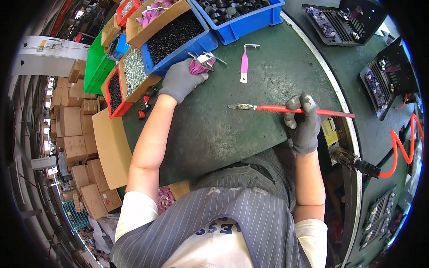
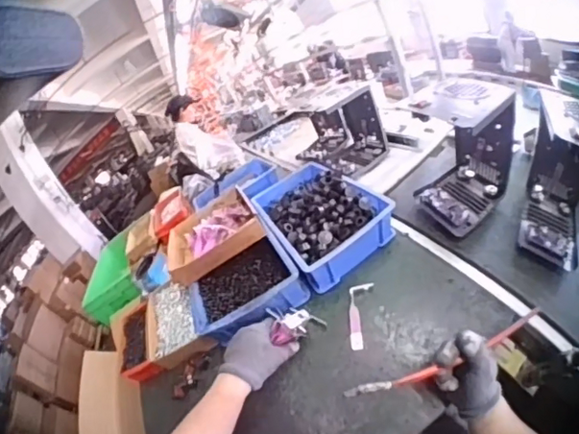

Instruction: The worker retrieves metal brackets and uses a brush to clean them at an industrial workbench.

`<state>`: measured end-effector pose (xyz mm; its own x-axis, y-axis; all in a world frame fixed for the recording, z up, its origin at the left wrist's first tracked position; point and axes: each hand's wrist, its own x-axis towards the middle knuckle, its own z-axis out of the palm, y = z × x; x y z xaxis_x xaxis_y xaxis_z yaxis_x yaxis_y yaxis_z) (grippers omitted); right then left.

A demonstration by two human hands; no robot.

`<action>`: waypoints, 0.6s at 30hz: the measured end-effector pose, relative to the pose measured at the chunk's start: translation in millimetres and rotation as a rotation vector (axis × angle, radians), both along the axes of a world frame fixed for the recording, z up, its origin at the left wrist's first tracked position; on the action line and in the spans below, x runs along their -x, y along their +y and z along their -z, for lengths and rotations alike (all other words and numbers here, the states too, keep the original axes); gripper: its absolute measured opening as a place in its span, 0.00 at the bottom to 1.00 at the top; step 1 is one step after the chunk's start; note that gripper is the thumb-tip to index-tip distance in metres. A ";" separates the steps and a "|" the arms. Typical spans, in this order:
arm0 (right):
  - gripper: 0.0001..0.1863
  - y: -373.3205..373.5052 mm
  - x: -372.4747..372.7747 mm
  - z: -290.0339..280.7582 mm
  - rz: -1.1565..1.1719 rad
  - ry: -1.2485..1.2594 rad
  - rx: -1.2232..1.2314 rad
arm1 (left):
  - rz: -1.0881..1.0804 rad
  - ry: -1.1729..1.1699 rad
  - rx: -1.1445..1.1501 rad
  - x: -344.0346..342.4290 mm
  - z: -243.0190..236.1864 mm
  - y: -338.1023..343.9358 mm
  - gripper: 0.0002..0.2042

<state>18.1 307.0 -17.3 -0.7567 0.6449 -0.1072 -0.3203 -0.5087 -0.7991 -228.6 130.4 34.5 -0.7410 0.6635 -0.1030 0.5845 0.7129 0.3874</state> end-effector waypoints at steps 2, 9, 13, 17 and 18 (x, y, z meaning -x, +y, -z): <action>0.19 -1.7 0.4 -3.9 0.054 -0.012 0.042 | 0.017 0.004 0.040 0.8 -3.4 3.2 0.19; 0.18 0.1 0.6 -1.5 0.054 0.011 0.055 | 0.172 0.197 0.172 -5.7 -2.2 -2.3 0.15; 0.17 5.3 -1.0 7.7 0.027 0.088 0.086 | 0.171 0.281 0.173 -12.6 -0.9 -0.7 0.14; 0.15 3.9 -1.3 9.1 0.091 0.111 0.152 | 0.166 0.380 0.173 -18.0 2.0 -2.7 0.14; 0.15 2.6 -1.8 6.3 0.093 0.115 0.148 | 0.166 0.384 0.170 -20.4 2.0 -7.1 0.14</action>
